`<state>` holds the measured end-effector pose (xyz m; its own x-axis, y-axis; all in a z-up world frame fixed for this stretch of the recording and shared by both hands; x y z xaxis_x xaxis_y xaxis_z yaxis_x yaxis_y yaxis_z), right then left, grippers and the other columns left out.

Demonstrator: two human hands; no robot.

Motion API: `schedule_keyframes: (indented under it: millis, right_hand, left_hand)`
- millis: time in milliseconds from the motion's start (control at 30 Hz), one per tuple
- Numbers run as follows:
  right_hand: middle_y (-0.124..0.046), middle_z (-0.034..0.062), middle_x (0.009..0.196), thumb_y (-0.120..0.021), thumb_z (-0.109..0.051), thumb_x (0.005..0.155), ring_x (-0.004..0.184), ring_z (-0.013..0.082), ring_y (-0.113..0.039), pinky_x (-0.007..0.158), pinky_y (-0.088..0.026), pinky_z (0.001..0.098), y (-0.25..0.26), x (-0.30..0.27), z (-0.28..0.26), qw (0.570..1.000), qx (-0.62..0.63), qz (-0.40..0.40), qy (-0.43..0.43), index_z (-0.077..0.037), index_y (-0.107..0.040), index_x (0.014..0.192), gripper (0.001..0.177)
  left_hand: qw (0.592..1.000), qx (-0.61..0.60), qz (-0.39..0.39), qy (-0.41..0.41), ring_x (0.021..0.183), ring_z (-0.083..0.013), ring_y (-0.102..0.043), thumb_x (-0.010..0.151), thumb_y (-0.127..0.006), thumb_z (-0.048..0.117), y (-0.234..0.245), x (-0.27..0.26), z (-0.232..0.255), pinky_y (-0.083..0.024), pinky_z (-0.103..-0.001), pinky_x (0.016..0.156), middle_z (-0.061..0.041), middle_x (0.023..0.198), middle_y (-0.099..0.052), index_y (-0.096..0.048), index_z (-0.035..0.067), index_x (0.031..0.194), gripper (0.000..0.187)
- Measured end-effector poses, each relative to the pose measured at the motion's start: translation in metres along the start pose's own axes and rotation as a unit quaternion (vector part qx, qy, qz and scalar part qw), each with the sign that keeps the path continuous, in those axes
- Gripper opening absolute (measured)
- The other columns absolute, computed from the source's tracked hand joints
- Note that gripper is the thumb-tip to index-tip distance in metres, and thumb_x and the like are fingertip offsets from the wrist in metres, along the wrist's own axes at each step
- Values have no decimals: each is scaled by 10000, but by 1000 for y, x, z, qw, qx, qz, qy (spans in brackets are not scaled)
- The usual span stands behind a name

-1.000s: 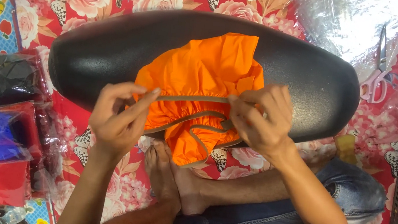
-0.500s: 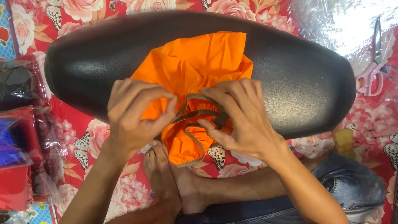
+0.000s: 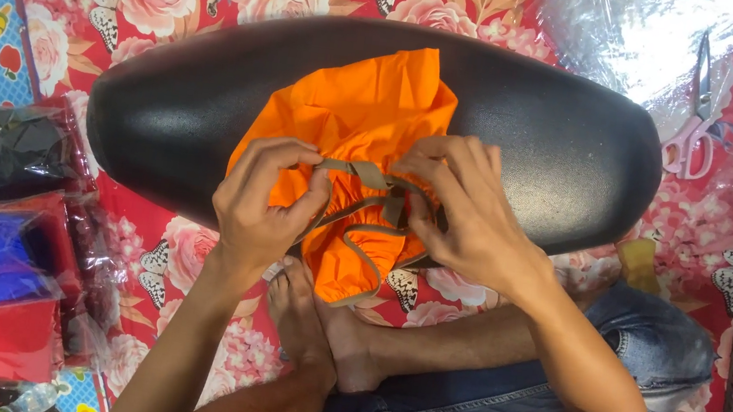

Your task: Fitting an orange elasticized protective cover onto a motorcycle seat while sitting on the floor.

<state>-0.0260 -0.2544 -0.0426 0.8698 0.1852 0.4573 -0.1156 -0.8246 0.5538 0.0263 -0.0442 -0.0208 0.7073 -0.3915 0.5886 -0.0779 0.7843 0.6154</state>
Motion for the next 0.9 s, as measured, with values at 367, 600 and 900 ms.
schedule_keyframes:
  millis: [367,600,900]
  right_hand:
    - [-688,108,943,-678,116,793,728,274,-598,672,-467,356,-5,-4,15,985,-115,112,56,-32,-773,1059,319]
    - [-648,125,879,-584,240,715,703,267,-571,641,-538,383,24,-7,16,959,-140,232,77,-5,-791,951,398]
    - [-684,181,887,-621,269,745,695,281,-574,606,-524,368,43,-11,28,943,-155,274,105,35,-805,892,332]
  left_hand:
    - [1000,-25,-6,-6,775,-259,-729,876,-765,-84,5,6,7,-608,-331,755,-75,885,-726,-770,21,989,154]
    - [993,48,8,-108,764,-225,-683,847,-777,-131,10,9,11,-604,-325,741,-105,918,-694,-798,9,987,199]
    - [990,53,12,-131,756,-227,-686,903,-765,-149,25,18,9,-604,-334,712,-118,904,-695,-809,-26,1003,164]
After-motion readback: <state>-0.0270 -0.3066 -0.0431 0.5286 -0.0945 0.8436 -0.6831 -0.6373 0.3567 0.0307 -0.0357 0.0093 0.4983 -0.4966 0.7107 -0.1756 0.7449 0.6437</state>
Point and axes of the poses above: each hand's wrist, its own x-axis towards the middle knuckle, its own y-axis out of the back of the hand, z = x × y, the point moved 5 cm from there along x, towards the middle knuckle
